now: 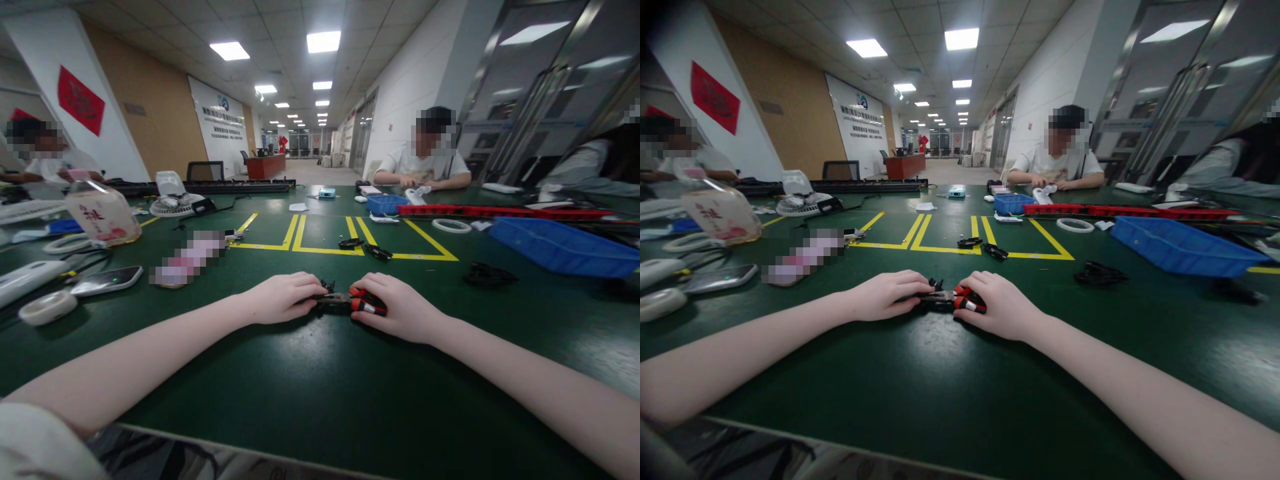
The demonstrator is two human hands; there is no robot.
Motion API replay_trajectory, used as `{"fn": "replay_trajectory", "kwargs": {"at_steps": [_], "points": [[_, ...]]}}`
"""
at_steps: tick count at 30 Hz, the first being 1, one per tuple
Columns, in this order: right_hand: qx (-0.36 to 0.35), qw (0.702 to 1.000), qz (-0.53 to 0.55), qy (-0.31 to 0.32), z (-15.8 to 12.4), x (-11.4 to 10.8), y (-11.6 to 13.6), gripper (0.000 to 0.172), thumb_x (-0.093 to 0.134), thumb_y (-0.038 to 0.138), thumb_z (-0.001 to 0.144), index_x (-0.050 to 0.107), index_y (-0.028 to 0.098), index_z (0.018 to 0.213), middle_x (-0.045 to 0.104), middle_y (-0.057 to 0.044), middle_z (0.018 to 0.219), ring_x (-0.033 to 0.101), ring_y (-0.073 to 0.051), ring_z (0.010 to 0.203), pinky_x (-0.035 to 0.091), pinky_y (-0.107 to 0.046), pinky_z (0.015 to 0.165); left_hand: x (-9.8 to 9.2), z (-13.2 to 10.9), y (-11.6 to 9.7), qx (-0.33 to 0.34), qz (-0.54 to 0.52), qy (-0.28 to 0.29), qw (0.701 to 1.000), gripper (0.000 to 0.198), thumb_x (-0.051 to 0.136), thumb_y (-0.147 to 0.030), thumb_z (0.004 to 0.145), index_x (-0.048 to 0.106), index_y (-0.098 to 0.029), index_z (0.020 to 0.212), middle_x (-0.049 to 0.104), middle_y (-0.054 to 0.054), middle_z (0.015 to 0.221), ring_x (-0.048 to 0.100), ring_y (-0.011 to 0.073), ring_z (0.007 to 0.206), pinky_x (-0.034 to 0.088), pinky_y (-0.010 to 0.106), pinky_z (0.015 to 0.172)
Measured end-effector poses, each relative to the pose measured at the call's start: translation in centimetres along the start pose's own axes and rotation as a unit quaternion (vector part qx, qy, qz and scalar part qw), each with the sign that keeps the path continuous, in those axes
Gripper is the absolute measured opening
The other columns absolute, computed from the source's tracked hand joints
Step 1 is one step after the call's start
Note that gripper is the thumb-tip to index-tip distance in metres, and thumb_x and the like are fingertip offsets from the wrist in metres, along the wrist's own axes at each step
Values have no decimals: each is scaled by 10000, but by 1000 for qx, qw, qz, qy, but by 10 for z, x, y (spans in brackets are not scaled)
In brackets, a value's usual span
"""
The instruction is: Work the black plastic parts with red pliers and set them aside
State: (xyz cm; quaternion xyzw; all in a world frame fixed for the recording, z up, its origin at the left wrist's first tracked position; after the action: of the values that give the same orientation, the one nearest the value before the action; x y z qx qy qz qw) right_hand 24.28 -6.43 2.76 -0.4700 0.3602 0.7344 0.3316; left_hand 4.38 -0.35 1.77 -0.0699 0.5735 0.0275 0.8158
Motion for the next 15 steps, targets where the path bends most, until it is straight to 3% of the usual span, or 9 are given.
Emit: {"fn": "replay_trajectory", "kwargs": {"at_steps": [15], "points": [[-7,1000,-1,-2,0,-1,1,337,643,472,853,625,202,1054,665,-107,1039,624,-246,918,490,-385,772,0,1,0,-4,-1,8,1000,303,455,-242,983,565,-168,1255,614,120,1221,585,225,1097,519,358,934]]}}
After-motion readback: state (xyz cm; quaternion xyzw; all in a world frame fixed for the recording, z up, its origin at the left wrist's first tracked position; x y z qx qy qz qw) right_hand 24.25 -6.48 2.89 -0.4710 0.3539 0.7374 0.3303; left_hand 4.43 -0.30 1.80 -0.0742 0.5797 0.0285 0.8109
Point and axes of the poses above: each hand's wrist, its own z-axis towards the middle knuckle, its own x-axis out of the palm, y = z × x, the point moved 5 cm from there along z, towards the middle knuckle
